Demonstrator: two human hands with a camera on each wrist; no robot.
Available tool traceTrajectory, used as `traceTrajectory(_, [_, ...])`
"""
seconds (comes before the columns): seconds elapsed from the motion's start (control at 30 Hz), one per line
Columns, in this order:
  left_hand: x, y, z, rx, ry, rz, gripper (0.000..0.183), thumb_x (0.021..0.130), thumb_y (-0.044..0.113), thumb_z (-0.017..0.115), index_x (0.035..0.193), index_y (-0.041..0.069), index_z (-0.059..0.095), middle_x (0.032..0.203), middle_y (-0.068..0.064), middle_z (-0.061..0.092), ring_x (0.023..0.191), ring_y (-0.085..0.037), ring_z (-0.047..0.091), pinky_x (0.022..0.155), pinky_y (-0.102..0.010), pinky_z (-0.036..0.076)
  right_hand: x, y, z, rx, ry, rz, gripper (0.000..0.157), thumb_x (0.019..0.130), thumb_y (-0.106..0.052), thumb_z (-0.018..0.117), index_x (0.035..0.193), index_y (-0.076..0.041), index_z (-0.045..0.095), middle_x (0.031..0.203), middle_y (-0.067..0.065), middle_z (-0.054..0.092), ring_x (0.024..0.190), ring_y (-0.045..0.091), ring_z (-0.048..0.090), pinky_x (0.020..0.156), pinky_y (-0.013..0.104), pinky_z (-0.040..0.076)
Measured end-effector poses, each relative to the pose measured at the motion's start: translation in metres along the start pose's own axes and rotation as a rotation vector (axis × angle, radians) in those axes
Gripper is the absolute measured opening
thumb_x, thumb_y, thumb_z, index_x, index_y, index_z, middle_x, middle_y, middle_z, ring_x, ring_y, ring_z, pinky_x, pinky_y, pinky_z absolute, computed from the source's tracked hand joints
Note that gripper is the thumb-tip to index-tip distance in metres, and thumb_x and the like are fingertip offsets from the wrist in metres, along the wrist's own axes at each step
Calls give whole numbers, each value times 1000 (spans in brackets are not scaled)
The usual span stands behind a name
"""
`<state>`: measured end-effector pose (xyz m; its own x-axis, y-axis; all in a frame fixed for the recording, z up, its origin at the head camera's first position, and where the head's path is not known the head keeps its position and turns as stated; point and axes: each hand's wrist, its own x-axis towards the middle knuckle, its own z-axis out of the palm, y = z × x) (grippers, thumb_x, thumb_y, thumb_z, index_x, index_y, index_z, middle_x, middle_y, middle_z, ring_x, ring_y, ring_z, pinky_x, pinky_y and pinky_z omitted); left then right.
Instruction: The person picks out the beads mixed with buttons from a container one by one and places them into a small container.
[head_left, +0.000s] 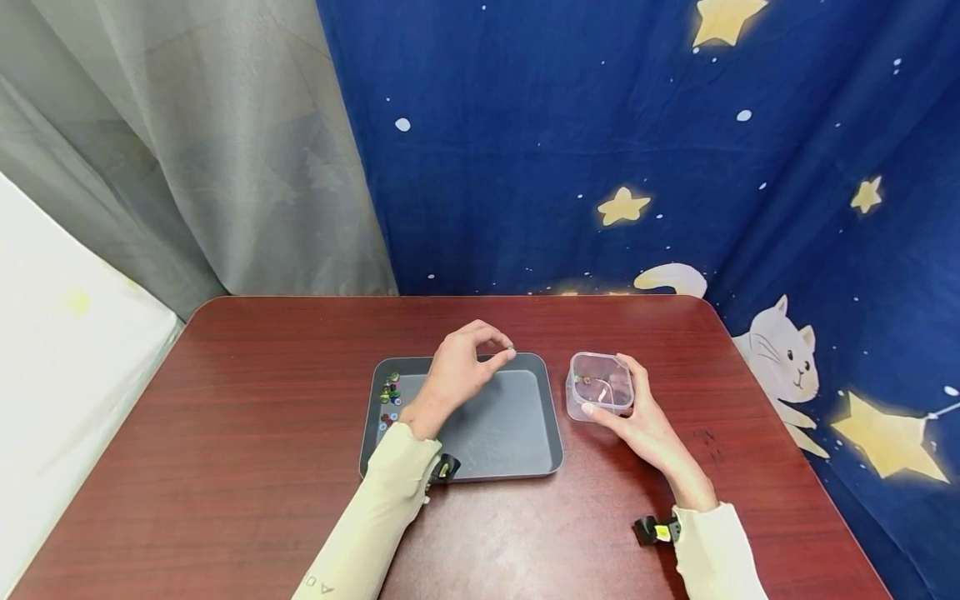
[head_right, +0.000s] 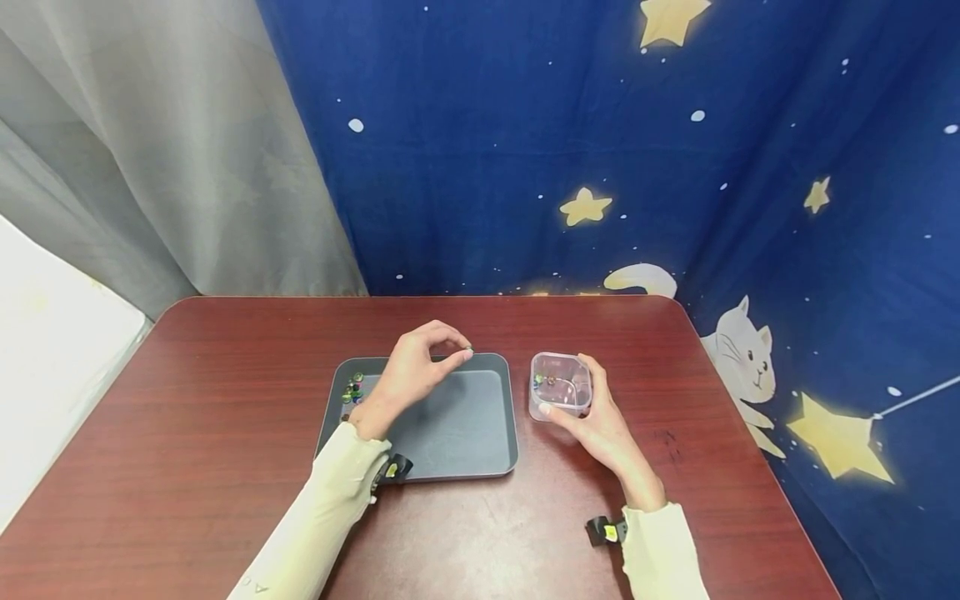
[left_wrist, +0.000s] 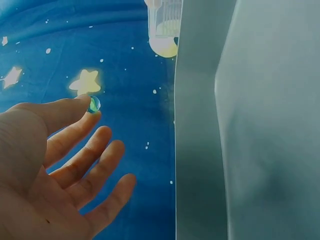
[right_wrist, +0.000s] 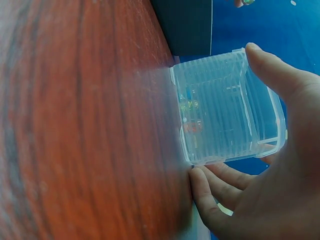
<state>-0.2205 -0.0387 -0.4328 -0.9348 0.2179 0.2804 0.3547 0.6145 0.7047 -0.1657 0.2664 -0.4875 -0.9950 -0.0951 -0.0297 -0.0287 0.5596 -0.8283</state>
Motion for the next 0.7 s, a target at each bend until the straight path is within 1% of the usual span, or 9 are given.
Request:
traceTrajectory(0.1, [1, 2, 2, -7, 0, 8, 7, 93, 27, 80, 98, 23, 78, 104, 6, 73, 100, -15, 72, 85, -36, 55, 0, 1, 0, 1, -2, 3, 97, 93, -32, 79, 163, -25, 13, 152, 18, 43, 132, 36, 52, 106, 48, 44])
traceTrajectory(0.3, [1, 3, 5, -10, -1, 14, 8, 92, 26, 81, 98, 23, 78, 104, 7, 73, 100, -13, 72, 85, -36, 55, 1, 2, 1, 1, -2, 4, 97, 92, -32, 80, 163, -25, 14, 152, 18, 43, 131, 36, 52, 105, 48, 45])
traceTrajectory(0.57, [-1, 7, 8, -16, -4, 15, 9, 91, 26, 82, 99, 22, 78, 104, 7, 73, 100, -13, 73, 86, -36, 56, 0, 1, 0, 1, -5, -1, 97, 93, -32, 80, 163, -27, 13, 152, 18, 44, 131, 36, 53, 104, 45, 46])
traceTrajectory(0.7, [0, 10, 9, -18, -12, 28, 10, 91, 25, 82, 99, 21, 78, 104, 6, 73, 100, -13, 73, 87, -36, 56, 0, -1, 0, 2, 2, -6, 97, 92, -31, 80, 162, -26, 14, 151, 18, 44, 130, 36, 53, 102, 43, 46])
